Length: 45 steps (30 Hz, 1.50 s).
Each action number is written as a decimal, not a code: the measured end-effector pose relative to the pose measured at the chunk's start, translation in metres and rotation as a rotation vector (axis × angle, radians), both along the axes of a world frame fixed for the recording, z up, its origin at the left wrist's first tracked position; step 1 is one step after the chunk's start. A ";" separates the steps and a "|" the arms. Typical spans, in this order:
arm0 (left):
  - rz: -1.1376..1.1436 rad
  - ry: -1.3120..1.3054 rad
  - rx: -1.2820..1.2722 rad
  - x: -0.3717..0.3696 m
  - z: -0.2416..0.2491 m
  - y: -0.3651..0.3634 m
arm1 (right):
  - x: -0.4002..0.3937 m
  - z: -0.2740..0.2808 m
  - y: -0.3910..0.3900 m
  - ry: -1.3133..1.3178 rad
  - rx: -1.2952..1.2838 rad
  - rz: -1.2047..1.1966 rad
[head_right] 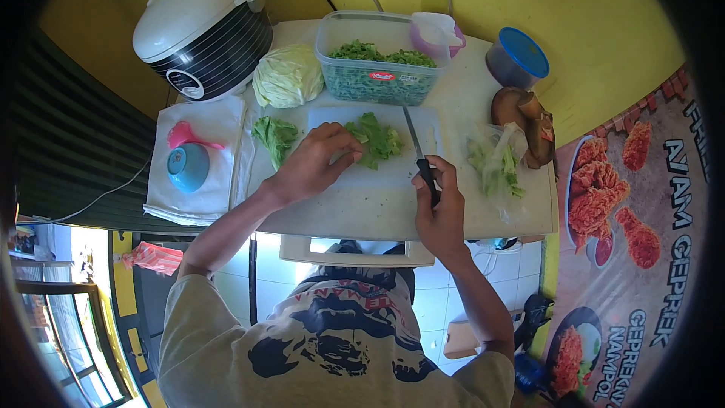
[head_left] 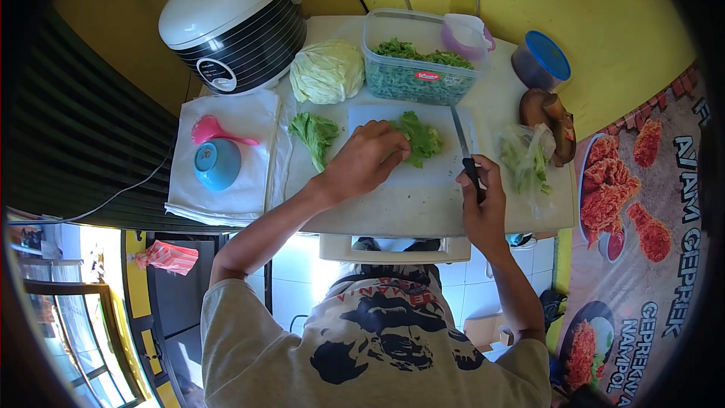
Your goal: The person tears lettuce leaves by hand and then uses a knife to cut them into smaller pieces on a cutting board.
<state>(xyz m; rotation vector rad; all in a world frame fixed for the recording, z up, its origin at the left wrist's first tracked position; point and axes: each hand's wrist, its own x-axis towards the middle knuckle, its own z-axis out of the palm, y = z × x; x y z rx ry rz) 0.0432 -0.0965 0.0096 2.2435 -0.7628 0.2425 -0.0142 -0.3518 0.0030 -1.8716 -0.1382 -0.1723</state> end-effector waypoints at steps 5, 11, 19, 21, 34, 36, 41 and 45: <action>-0.030 0.202 -0.186 -0.006 0.010 0.003 | 0.019 0.008 0.020 0.090 0.111 0.178; -0.028 0.280 -0.225 -0.014 0.012 0.008 | 0.031 0.006 0.034 0.326 0.125 0.216; -0.211 0.948 -0.768 -0.010 -0.010 0.005 | 0.047 0.010 0.036 0.139 0.006 0.481; -0.247 0.866 -0.677 -0.008 -0.014 0.008 | 0.049 0.012 0.037 0.129 -0.022 0.495; 0.237 0.361 -0.121 -0.021 -0.004 0.017 | 0.064 -0.007 0.060 -0.185 -0.424 0.369; 0.249 0.328 -0.090 -0.021 -0.006 0.018 | 0.065 -0.009 0.063 -0.215 -0.468 0.362; 0.298 0.329 0.002 -0.020 -0.008 0.023 | 0.068 -0.010 0.067 -0.232 -0.535 0.371; 0.369 0.254 0.038 -0.023 -0.008 0.020 | 0.071 -0.010 0.069 -0.297 -0.574 0.366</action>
